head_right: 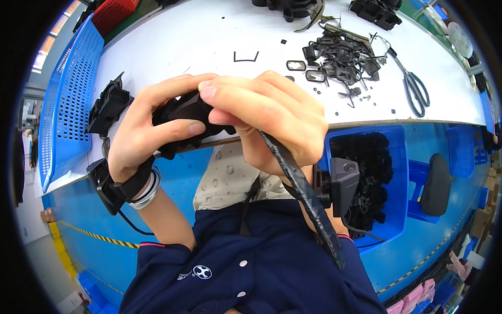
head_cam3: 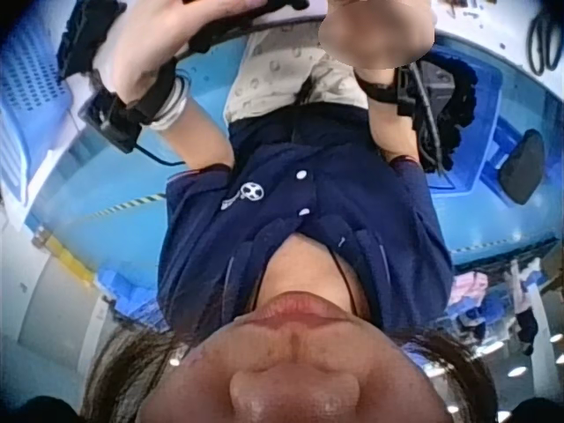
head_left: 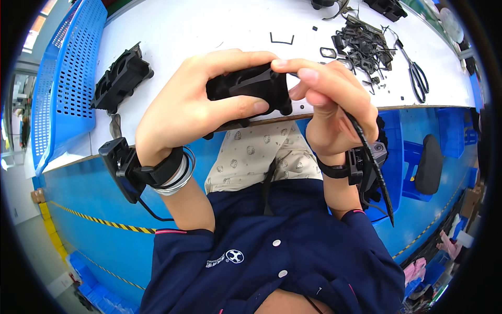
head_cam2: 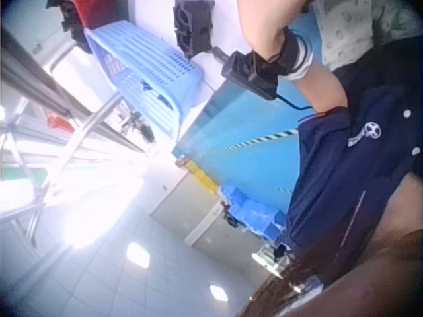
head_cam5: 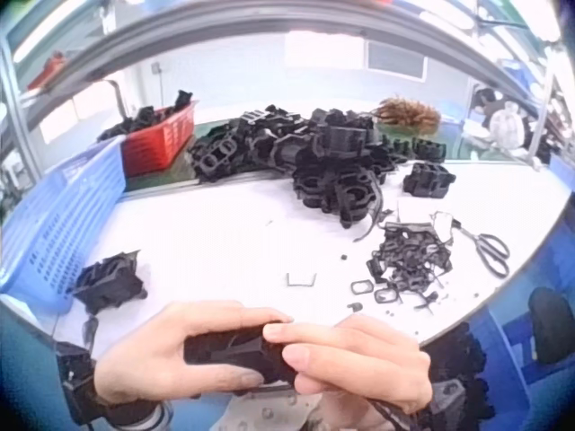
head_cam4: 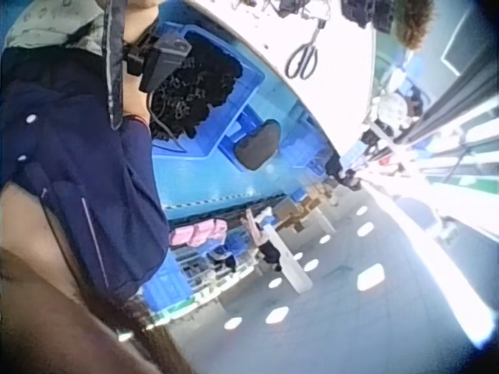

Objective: Manually clean and inspect small plastic molded parts and assemble them into a larger plastic housing component.

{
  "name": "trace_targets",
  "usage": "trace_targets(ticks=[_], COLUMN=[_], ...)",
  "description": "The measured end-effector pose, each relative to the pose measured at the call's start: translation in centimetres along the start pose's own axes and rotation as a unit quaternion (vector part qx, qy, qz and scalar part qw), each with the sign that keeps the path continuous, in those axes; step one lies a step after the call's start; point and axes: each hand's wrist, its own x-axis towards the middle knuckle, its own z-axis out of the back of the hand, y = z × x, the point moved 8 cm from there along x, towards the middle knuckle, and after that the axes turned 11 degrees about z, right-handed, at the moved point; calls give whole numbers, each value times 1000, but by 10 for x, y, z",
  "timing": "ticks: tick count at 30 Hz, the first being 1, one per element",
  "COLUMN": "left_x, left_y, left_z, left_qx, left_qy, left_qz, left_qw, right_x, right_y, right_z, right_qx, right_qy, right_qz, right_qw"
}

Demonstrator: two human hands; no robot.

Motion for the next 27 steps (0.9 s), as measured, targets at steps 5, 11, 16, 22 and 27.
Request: trace_targets(ticks=[5,11,16,22,27], left_x=[1,-11,-23,-28,-25], left_y=[-2,-16,-23,-38,-45], left_z=[-7,-35,-28,-29,-35], left_qx=[-59,-127,-114,-27,6], left_qy=[19,16,-92,-173,-151], left_qz=[79,64,-23,-125,-145], left_qw=[995,990,989,977,978], right_x=[8,15,23,17,21], right_y=[0,15,16,18,24], right_z=[7,23,27,32,37], right_qx=[-60,-83,-45,58,49], right_qy=[22,28,152,148,156], right_qz=[26,-8,-5,-55,-32], right_qw=[998,996,987,986,986])
